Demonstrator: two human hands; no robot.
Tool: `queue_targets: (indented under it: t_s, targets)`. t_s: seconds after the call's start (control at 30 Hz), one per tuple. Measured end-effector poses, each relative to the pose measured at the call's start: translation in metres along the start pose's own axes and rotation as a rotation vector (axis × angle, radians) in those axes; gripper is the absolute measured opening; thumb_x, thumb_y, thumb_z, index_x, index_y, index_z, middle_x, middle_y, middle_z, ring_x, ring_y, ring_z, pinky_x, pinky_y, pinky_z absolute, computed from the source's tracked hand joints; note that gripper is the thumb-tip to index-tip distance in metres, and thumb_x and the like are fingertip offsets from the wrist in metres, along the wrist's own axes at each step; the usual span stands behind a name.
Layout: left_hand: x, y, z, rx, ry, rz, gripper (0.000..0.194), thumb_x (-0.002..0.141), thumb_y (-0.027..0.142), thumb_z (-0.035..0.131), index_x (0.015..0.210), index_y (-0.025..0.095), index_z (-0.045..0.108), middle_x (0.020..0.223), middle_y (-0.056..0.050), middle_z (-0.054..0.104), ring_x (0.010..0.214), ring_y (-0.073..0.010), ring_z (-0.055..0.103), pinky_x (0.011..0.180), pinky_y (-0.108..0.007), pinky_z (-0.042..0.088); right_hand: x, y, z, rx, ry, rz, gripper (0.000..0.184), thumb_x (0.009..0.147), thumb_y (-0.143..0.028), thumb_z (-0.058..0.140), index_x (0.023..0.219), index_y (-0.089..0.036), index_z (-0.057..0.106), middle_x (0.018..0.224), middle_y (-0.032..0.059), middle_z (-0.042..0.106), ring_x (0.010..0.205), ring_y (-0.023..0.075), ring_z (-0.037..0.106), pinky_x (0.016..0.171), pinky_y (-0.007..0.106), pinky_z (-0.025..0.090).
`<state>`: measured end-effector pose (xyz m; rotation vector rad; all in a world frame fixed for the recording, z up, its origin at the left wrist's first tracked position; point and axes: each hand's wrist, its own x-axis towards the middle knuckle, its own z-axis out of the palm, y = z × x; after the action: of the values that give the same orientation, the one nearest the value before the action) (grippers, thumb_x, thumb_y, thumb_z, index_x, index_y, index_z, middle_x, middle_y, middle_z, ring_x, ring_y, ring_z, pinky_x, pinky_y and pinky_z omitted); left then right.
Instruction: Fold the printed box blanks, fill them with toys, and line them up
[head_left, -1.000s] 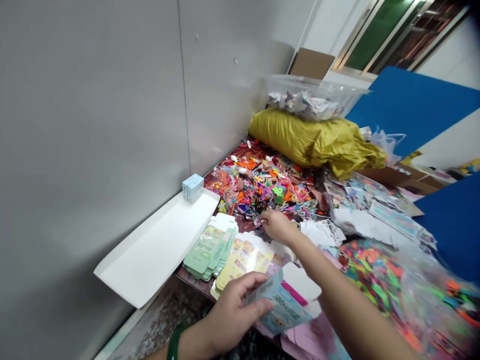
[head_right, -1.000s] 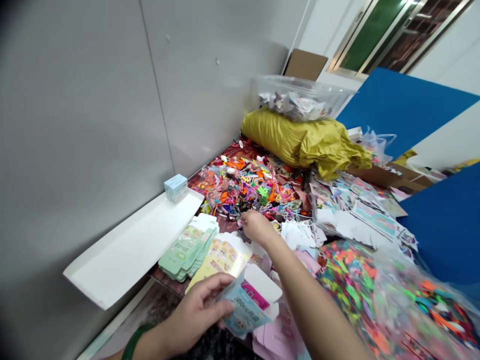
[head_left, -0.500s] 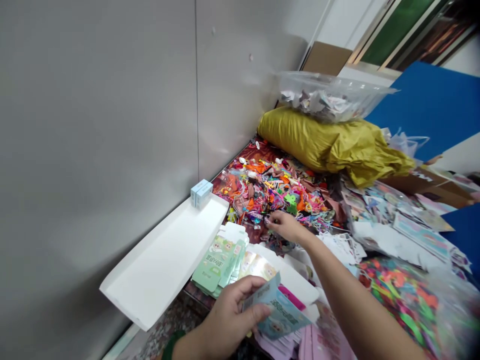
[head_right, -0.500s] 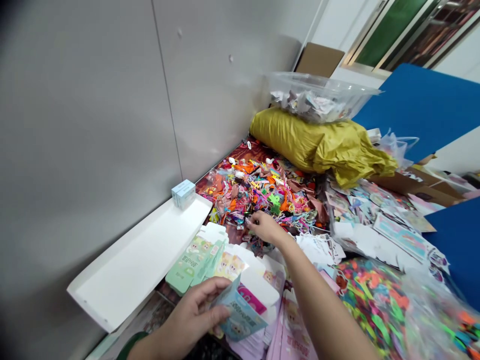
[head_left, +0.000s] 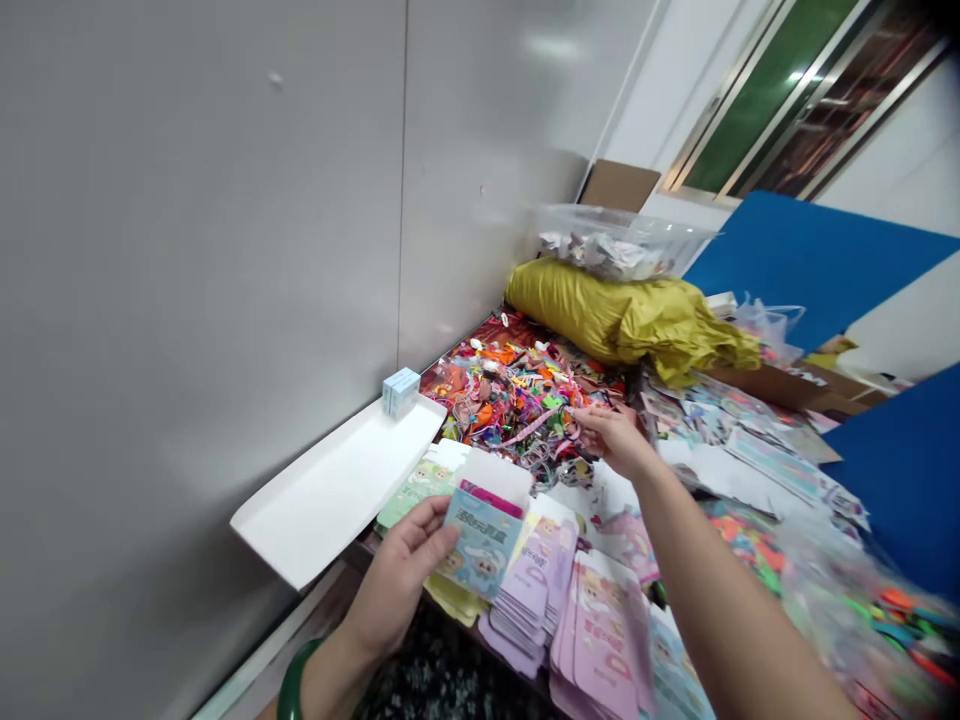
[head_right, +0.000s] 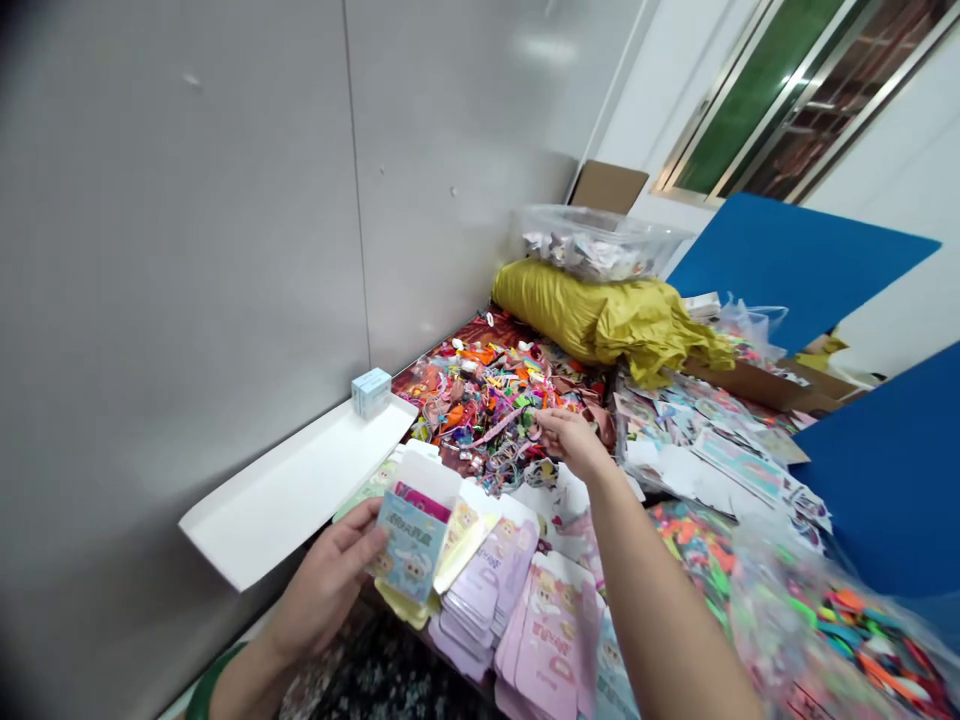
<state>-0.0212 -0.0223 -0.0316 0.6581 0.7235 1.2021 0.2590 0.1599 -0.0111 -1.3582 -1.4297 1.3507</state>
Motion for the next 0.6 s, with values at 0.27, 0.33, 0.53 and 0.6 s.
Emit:
queue_targets:
  t_s: [0.27, 0.33, 0.53, 0.6]
  targets:
    - [0.027, 0.014, 0.023, -0.063, -0.121, 0.176, 0.028, 0.081, 0.03, 0.067, 0.104, 0.012, 0.069, 0.1, -0.011, 0.075, 0.089, -0.0243, 0.07, 0.077, -0.031, 0.052, -0.058, -0.01, 0.014, 0.206, -0.142, -0.085, 0.036, 0.063, -0.045, 0.079, 0.069, -0.016, 0.06, 0.062, -0.0035, 0.049, 0.047, 0.0045, 0.029, 0.042, 0.021, 0.02]
    - [0.047, 0.019, 0.029, -0.008, -0.223, 0.138, 0.034, 0.079, 0.026, 0.068, 0.111, 0.014, 0.067, 0.108, -0.01, 0.073, 0.096, -0.0237, 0.068, 0.086, -0.032, 0.05, -0.071, -0.02, 0.02, 0.222, -0.187, -0.097, 0.035, 0.063, -0.045, 0.079, 0.068, -0.015, 0.061, 0.059, -0.0037, 0.049, 0.046, 0.0045, 0.029, 0.042, 0.021, 0.02]
    - [0.077, 0.024, 0.042, 0.112, -0.352, -0.056, 0.02, 0.075, 0.021, 0.071, 0.091, 0.01, 0.072, 0.085, -0.01, 0.076, 0.071, -0.0193, 0.07, 0.07, -0.029, 0.052, -0.094, -0.044, 0.032, 0.213, -0.203, -0.143, 0.035, 0.06, -0.045, 0.08, 0.071, -0.015, 0.068, 0.058, -0.0014, 0.054, 0.047, 0.0065, 0.039, 0.044, 0.022, 0.027]
    - [0.078, 0.026, 0.039, 0.112, -0.348, -0.078, 0.019, 0.076, 0.022, 0.07, 0.091, 0.01, 0.072, 0.085, -0.011, 0.076, 0.07, -0.0192, 0.07, 0.07, -0.028, 0.053, -0.091, -0.046, 0.028, 0.198, -0.138, -0.176, 0.036, 0.06, -0.045, 0.079, 0.076, -0.014, 0.071, 0.06, -0.0001, 0.057, 0.048, 0.0072, 0.041, 0.045, 0.023, 0.029]
